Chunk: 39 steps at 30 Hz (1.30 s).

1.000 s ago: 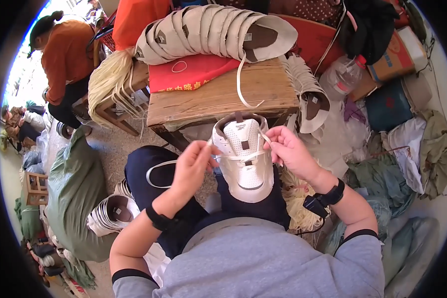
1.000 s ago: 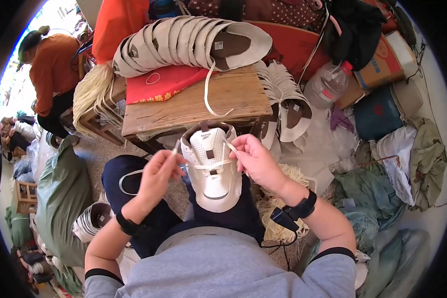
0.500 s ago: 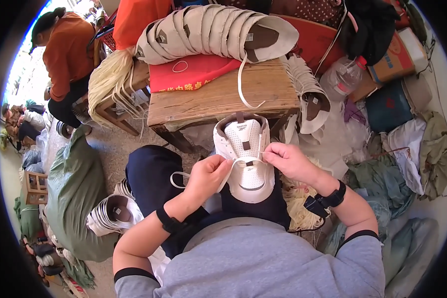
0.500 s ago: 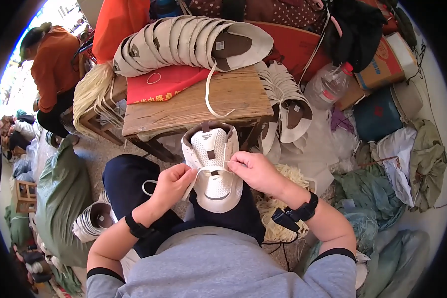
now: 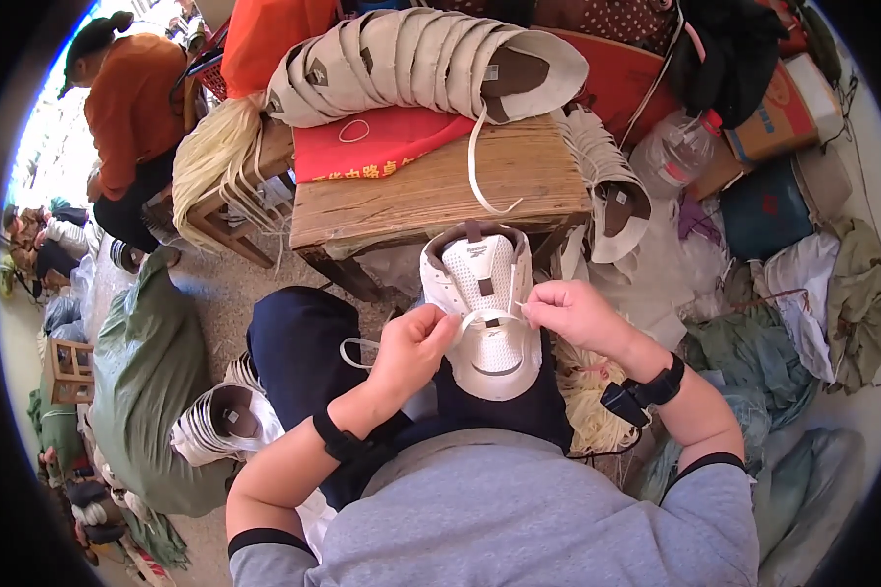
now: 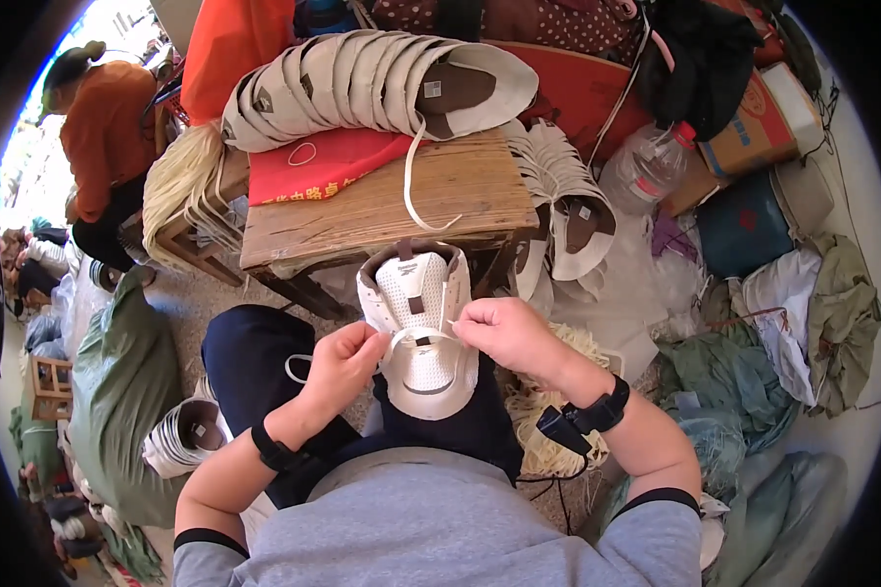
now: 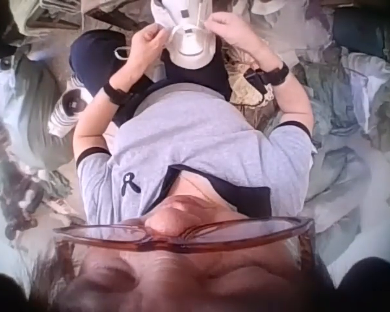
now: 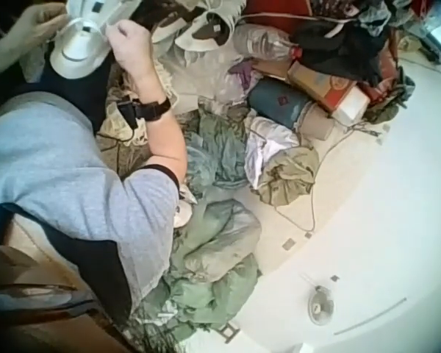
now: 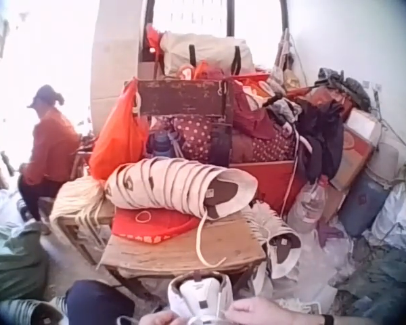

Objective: The recorder is lacing white athletic shoes in a shoe manufacturing environment.

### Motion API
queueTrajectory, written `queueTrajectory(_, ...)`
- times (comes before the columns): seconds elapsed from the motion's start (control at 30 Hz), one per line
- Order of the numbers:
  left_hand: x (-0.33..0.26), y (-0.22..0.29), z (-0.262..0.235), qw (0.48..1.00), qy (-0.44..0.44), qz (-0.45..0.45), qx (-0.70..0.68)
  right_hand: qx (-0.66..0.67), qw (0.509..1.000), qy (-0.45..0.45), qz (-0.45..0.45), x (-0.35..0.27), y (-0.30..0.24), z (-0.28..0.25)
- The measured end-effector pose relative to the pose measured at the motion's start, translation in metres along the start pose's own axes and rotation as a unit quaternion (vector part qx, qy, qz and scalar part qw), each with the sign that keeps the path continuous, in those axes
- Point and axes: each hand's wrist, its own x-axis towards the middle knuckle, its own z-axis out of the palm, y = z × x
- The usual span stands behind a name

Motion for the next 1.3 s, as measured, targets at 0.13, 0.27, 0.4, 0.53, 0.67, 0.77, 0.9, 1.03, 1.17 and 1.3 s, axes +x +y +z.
queueTrajectory(0.13, 0.0, 0.007, 0.0, 0.999, -0.003, -0.031, -0.01, -0.018, 1.0, -0.001, 0.016, -0.001, -0.01, 0.001)
queueTrajectory(0.27, 0.003, 0.004, 0.0, 1.0, 0.003, -0.012, 0.013, -0.24, 0.964, 0.081, -0.08, -0.004, -0.03, 0.01)
queueTrajectory(0.4, 0.003, 0.005, -0.001, 0.995, 0.008, 0.02, 0.099, -0.392, 0.897, 0.108, -0.175, -0.006, -0.037, 0.014)
queueTrajectory(0.53, 0.007, 0.019, -0.002, 0.99, 0.004, -0.001, 0.143, -0.414, 0.873, 0.123, -0.227, -0.003, -0.04, 0.013)
queueTrajectory(0.67, 0.011, 0.018, -0.002, 0.99, 0.011, 0.02, 0.141, -0.451, 0.855, 0.085, -0.241, 0.003, -0.04, 0.015)
queueTrajectory(0.77, 0.003, 0.011, -0.003, 0.99, -0.006, 0.008, 0.138, -0.451, 0.86, 0.076, -0.225, 0.002, -0.04, 0.015)
queueTrajectory(0.9, 0.0, 0.013, -0.002, 0.994, -0.066, -0.087, 0.006, -0.393, 0.895, 0.082, -0.196, 0.004, -0.038, 0.011)
queueTrajectory(1.03, 0.01, 0.026, -0.009, 0.98, -0.119, -0.149, -0.055, -0.365, 0.91, 0.093, -0.174, 0.002, -0.03, 0.008)
queueTrajectory(1.17, 0.017, 0.033, -0.01, 0.977, -0.138, -0.165, 0.0, -0.304, 0.936, 0.079, -0.162, 0.001, -0.021, 0.005)
queueTrajectory(1.3, 0.015, 0.027, -0.005, 0.983, -0.094, -0.024, 0.157, -0.313, 0.929, 0.058, -0.189, 0.003, -0.021, 0.004)
